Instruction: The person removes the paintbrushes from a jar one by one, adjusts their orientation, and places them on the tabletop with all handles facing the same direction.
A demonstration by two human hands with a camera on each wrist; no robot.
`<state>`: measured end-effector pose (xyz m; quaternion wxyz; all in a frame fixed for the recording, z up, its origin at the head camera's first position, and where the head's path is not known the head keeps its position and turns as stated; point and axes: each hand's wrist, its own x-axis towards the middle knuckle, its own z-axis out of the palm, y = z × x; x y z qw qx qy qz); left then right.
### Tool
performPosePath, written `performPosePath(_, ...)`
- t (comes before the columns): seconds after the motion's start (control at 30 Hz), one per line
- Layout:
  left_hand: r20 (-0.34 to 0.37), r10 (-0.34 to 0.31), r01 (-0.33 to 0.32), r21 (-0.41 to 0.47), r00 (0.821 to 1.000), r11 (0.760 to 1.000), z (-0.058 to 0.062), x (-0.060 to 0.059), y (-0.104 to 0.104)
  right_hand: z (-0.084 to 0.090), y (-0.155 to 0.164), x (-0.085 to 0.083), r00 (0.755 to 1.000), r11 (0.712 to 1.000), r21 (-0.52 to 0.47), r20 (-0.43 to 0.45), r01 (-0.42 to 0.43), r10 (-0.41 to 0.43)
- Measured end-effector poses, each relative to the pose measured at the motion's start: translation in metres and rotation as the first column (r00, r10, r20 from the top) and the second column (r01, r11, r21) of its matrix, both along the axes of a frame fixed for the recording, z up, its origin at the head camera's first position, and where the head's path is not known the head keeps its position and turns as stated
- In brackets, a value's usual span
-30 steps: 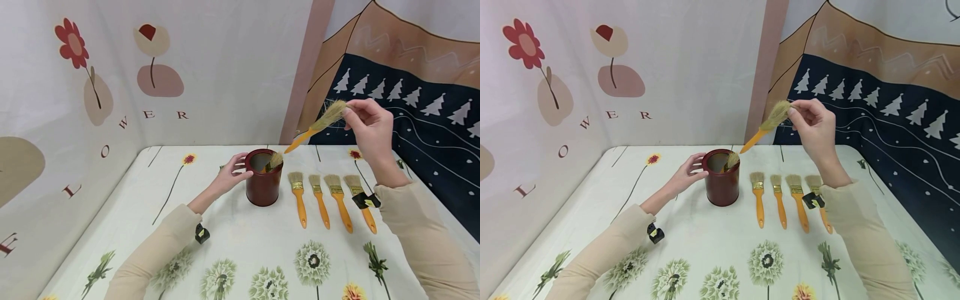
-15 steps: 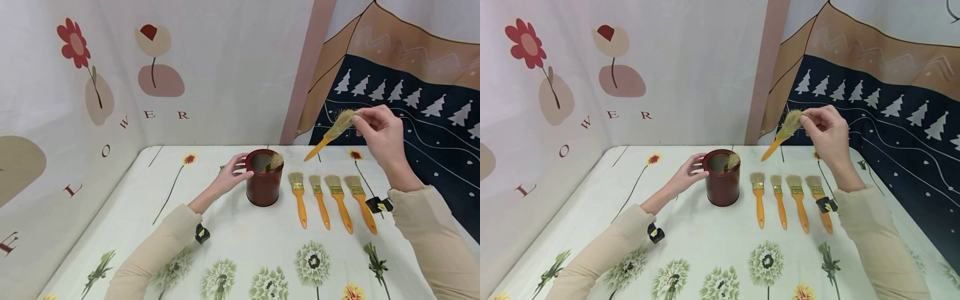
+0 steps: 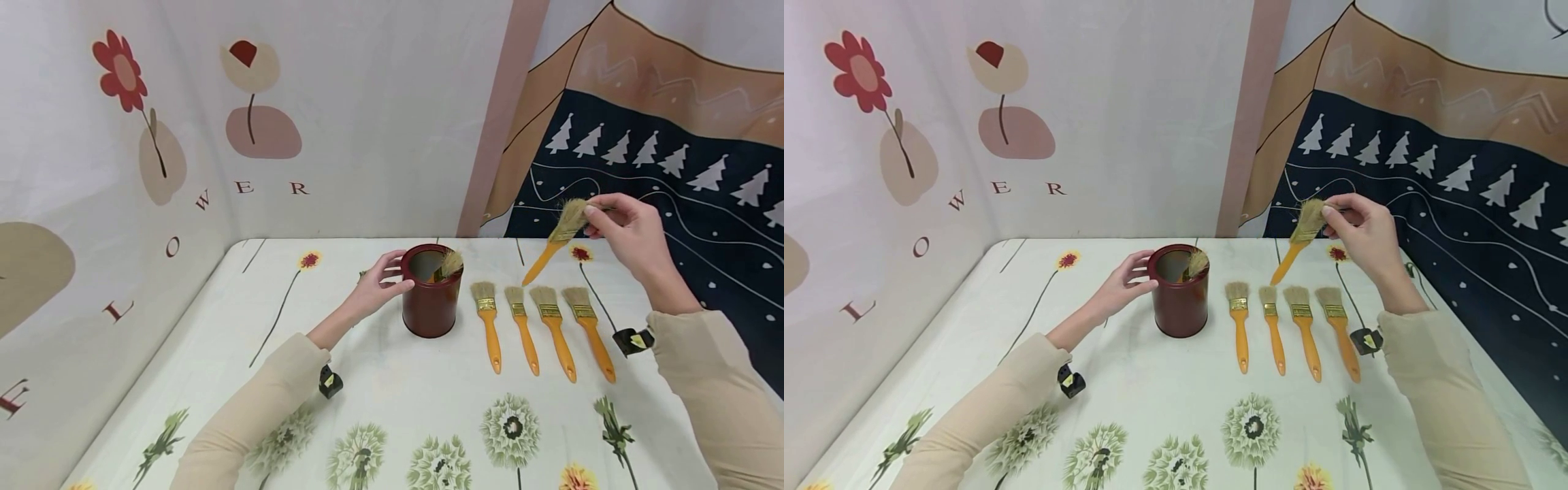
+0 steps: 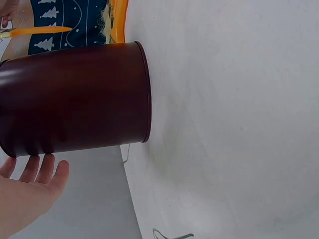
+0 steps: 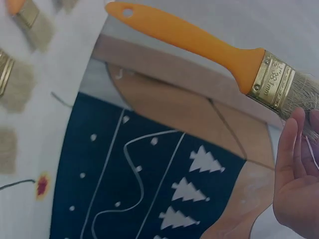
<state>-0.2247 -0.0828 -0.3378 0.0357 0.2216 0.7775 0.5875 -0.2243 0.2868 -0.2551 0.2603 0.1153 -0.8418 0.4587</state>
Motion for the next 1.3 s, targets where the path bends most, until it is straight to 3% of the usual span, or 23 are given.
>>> performPosePath(0.3,0.008,-0.002,0.002,0.005,1.0,1.0,0.001,0.0,0.0,-0.012,0.023,-0.006,0.997,0.994,0.099,0.057,0.039,-0.045)
performPosePath(0.5,0.005,-0.005,0.005,0.006,1.0,1.0,0.001,0.001,0.0,-0.015,0.041,-0.006,0.987,0.976,0.212,0.134,0.057,-0.086)
performPosePath(0.87,-0.004,-0.006,0.006,0.008,1.0,1.0,0.0,0.0,0.0,-0.016,0.063,-0.005,0.954,0.939,0.345,0.286,-0.017,-0.088)
performPosePath(1.3,-0.011,-0.006,0.006,0.009,1.0,1.0,0.001,0.001,0.0,-0.025,0.085,-0.009,0.928,0.891,0.449,0.355,-0.065,-0.111)
